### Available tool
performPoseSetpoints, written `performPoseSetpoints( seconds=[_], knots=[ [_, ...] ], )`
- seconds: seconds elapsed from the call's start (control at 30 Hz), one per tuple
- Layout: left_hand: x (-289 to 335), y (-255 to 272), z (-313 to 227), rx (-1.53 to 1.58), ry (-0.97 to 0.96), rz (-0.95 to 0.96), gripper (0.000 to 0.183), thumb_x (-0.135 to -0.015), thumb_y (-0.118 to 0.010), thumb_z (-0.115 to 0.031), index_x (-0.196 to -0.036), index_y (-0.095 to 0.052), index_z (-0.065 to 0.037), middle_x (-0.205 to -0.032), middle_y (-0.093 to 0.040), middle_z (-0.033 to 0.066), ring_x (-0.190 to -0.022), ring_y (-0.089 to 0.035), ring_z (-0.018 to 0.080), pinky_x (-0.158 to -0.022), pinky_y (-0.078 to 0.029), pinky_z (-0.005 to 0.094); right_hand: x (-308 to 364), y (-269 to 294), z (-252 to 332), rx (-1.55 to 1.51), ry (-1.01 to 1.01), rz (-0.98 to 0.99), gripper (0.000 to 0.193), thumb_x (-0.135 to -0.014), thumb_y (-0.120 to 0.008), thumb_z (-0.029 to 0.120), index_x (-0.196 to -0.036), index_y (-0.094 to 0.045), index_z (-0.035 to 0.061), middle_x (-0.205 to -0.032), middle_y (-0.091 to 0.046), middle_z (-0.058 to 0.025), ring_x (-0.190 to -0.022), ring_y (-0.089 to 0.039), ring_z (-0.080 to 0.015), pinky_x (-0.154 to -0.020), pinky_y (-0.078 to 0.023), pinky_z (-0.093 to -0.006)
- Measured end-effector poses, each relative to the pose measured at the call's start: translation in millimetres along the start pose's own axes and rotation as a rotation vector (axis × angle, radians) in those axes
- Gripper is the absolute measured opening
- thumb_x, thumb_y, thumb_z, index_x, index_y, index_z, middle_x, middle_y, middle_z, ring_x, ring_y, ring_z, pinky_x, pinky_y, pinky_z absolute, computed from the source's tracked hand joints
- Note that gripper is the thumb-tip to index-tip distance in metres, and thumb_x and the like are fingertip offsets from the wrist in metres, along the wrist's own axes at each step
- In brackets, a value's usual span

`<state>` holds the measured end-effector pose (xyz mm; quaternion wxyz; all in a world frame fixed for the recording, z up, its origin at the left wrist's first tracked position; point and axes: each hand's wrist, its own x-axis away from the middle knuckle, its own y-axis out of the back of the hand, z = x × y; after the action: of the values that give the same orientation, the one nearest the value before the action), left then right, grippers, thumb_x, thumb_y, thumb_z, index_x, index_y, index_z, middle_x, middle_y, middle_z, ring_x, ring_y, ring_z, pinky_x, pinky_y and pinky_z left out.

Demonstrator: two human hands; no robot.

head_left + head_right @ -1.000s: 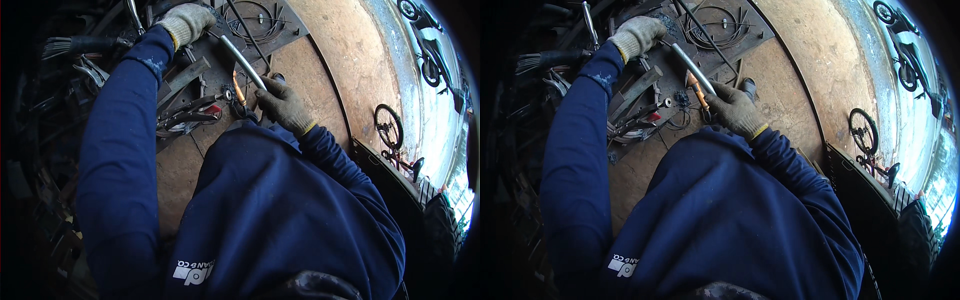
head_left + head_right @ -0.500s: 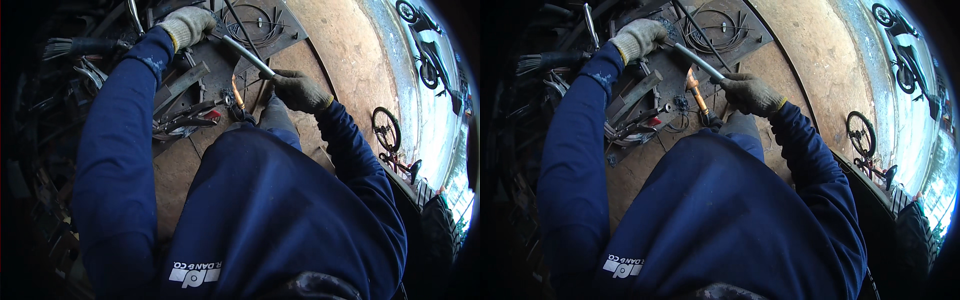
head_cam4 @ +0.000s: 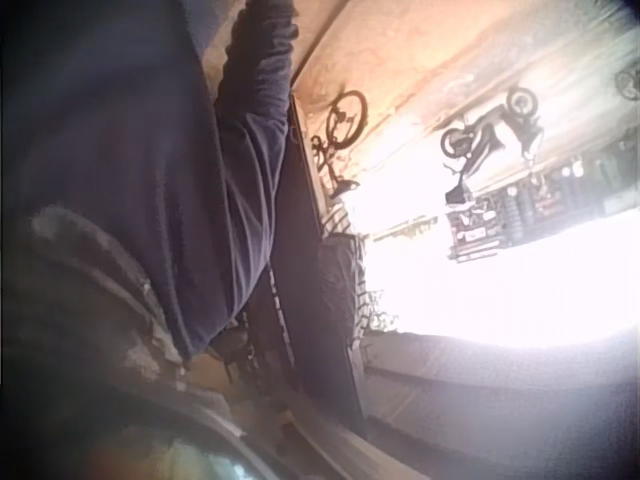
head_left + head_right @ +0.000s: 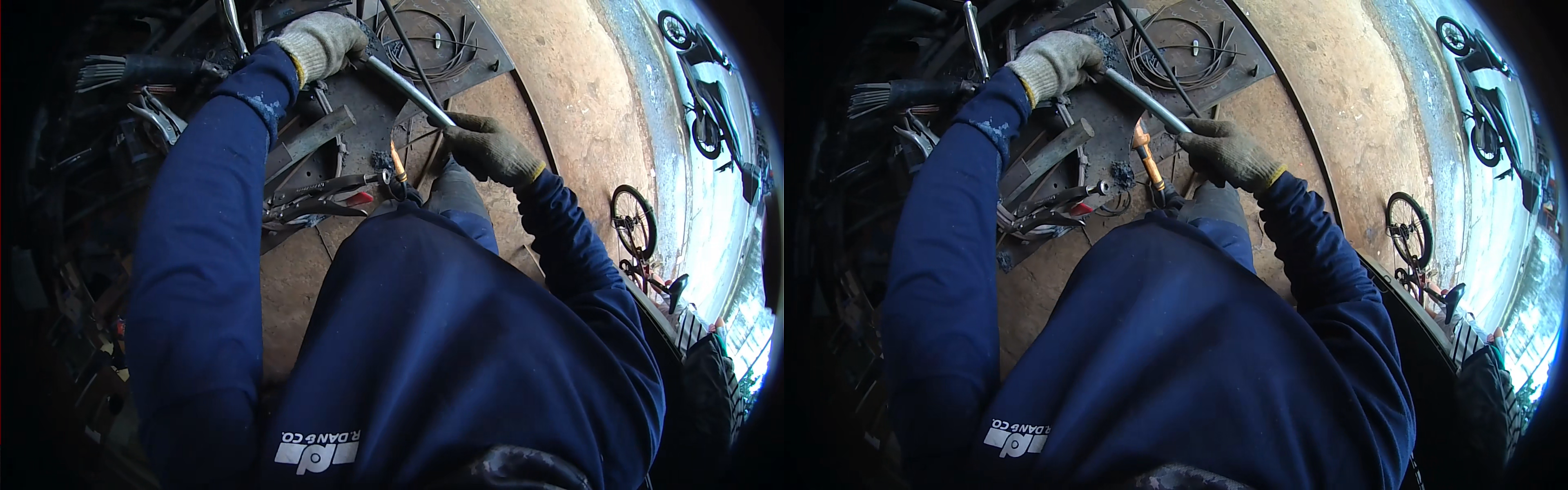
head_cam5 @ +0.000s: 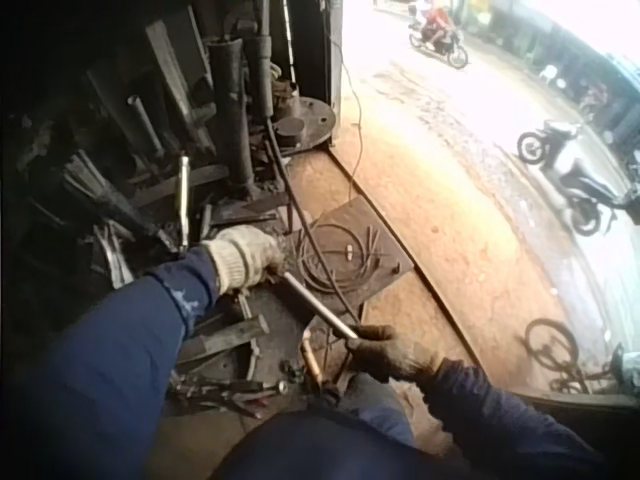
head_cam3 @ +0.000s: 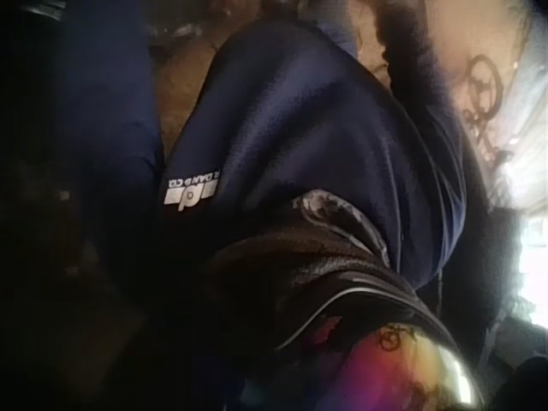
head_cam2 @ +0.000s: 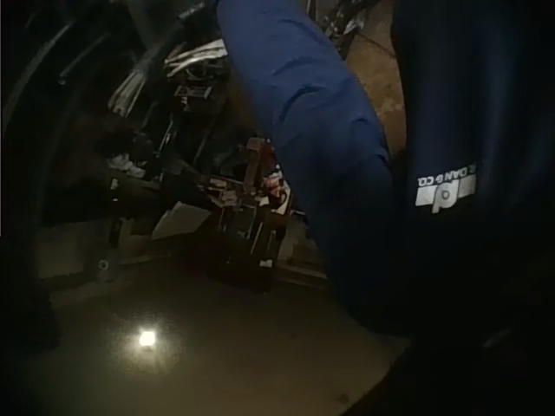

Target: The person welds components onto a curved metal plate, secures a rod with clamps, and grinds the metal surface using an angle grinder.

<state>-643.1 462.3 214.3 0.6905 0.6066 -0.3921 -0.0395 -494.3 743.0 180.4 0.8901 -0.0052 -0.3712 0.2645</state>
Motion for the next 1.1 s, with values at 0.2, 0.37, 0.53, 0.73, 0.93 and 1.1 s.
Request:
performPoseSetpoints(
  seconds=[0.2,0.37,0.53,0.73,0.93,1.1],
  knots=[
    [3.4,-6.9,6.9,-0.003,-0.040,-0.064,0.035,-0.075,-0.077,-0.004,-0.107,-0.076,-0.018,-0.109,-0.072,0.0079,-0.105,-0.069,0.0296,-0.090,-0.056,0.0410,3.3,-5.8,9.1,0.031,-0.026,-0.052,0.046,-0.100,-0.062,0.027,-0.140,-0.056,0.0054,-0.071,-0.056,0.0007,-0.051,-0.050,-0.0072,-0.044,-0.040,-0.0245],
    [-1.4,1.5,-1.2,-0.012,0.013,0.022,0.033,-0.076,-0.078,-0.005,-0.107,-0.076,-0.018,-0.109,-0.072,0.0079,-0.106,-0.068,0.0299,-0.092,-0.056,0.0410,1.6,-10.2,0.6,0.011,-0.010,-0.066,0.048,-0.100,-0.062,0.027,-0.141,-0.055,0.0044,-0.072,-0.057,0.0007,-0.053,-0.051,-0.0073,-0.046,-0.041,-0.0243],
    [0.1,0.5,-1.1,-0.013,0.018,0.030,0.032,-0.076,-0.078,-0.005,-0.105,-0.077,-0.018,-0.108,-0.073,0.0084,-0.105,-0.069,0.0307,-0.090,-0.056,0.0416,0.0,-27.3,-18.1,0.003,0.026,-0.099,0.051,-0.100,-0.061,0.027,-0.144,-0.052,0.0027,-0.073,-0.060,-0.0013,-0.054,-0.054,-0.0077,-0.047,-0.044,-0.0246],
    [0.0,3.7,-5.1,-0.037,0.011,0.022,0.030,-0.077,-0.077,-0.004,-0.103,-0.077,-0.017,-0.104,-0.073,0.0088,-0.102,-0.069,0.0317,-0.089,-0.057,0.0421,9.2,-47.3,-15.4,-0.114,0.032,-0.115,0.051,-0.102,-0.059,0.028,-0.146,-0.050,0.0041,-0.072,-0.058,-0.0008,-0.051,-0.051,-0.0080,-0.046,-0.043,-0.0245],
    [-1.1,-7.7,4.3,-0.035,-0.037,-0.020,0.030,-0.077,-0.076,-0.004,-0.103,-0.077,-0.018,-0.103,-0.074,0.0099,-0.102,-0.070,0.0318,-0.088,-0.057,0.0423,7.2,-52.4,-20.5,-0.096,0.019,-0.110,0.051,-0.103,-0.057,0.030,-0.148,-0.050,0.0078,-0.073,-0.057,0.0003,-0.052,-0.050,-0.0077,-0.047,-0.041,-0.0237],
    [-7.1,-7.8,3.4,-0.090,-0.022,0.038,0.030,-0.076,-0.076,-0.004,-0.103,-0.077,-0.017,-0.104,-0.074,0.0101,-0.102,-0.070,0.0322,-0.087,-0.057,0.0430,9.2,-66.1,-19.6,-0.086,0.028,-0.133,0.050,-0.104,-0.056,0.030,-0.148,-0.050,0.0079,-0.079,-0.061,-0.0001,-0.057,-0.053,-0.0071,-0.050,-0.042,-0.0225]
  ],
)
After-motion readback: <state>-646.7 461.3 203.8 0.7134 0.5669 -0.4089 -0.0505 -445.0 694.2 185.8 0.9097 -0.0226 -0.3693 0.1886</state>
